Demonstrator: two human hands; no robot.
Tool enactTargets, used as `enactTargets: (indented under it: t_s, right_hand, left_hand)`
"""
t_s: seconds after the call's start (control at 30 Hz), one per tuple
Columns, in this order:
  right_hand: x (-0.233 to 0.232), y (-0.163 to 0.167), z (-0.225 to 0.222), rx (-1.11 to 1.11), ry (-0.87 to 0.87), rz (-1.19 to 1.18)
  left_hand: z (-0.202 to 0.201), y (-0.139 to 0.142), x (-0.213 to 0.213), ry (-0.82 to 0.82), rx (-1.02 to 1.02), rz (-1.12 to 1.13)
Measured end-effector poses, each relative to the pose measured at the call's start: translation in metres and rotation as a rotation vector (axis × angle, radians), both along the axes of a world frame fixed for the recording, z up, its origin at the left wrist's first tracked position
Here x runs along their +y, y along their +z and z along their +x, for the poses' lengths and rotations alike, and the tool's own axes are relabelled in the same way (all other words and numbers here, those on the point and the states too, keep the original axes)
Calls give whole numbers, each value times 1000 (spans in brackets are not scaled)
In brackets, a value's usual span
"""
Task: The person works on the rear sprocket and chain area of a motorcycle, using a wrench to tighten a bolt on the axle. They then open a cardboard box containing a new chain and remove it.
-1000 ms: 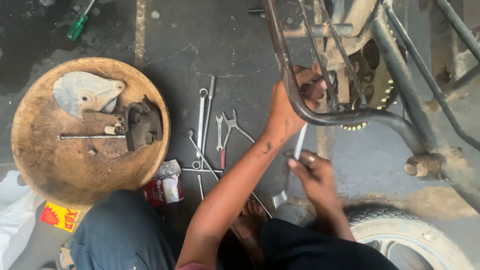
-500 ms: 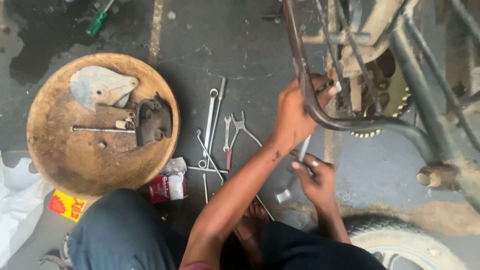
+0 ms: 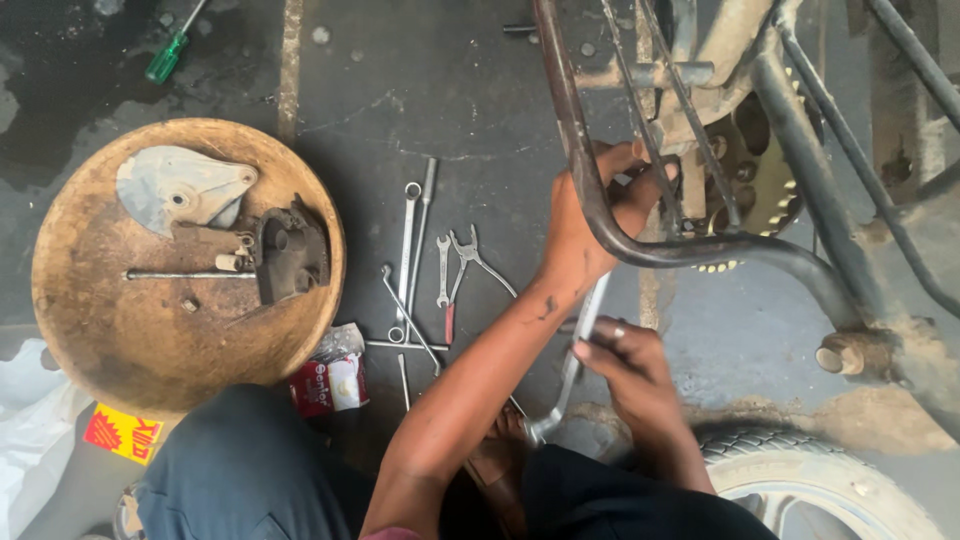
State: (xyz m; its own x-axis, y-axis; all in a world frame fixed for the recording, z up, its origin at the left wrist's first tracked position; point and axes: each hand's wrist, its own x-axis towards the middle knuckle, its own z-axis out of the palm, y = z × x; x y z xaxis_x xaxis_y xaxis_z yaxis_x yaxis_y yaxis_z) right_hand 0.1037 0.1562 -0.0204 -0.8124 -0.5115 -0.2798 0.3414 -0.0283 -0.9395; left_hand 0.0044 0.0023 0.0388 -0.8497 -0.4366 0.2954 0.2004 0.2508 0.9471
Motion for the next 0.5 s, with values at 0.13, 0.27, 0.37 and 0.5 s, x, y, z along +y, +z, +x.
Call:
enactTargets:
  t_s: [0.13,0.27,0.37,0.5]
  right_hand:
    - [5,-6,2,-34,16,-73]
    - [-4,-8,-20,370,114,332]
    - [-46,-20,-70,529,-64,326]
    - [-91,-28,-116,936,-176,384]
  left_hand:
    - [-2,-2,1,-136,-93,206]
    - [0,-17,3,-127,-136,16]
    - [-2,-34,5,-73,214,-75]
    - [-1,-45,-1,-100,295,-14]
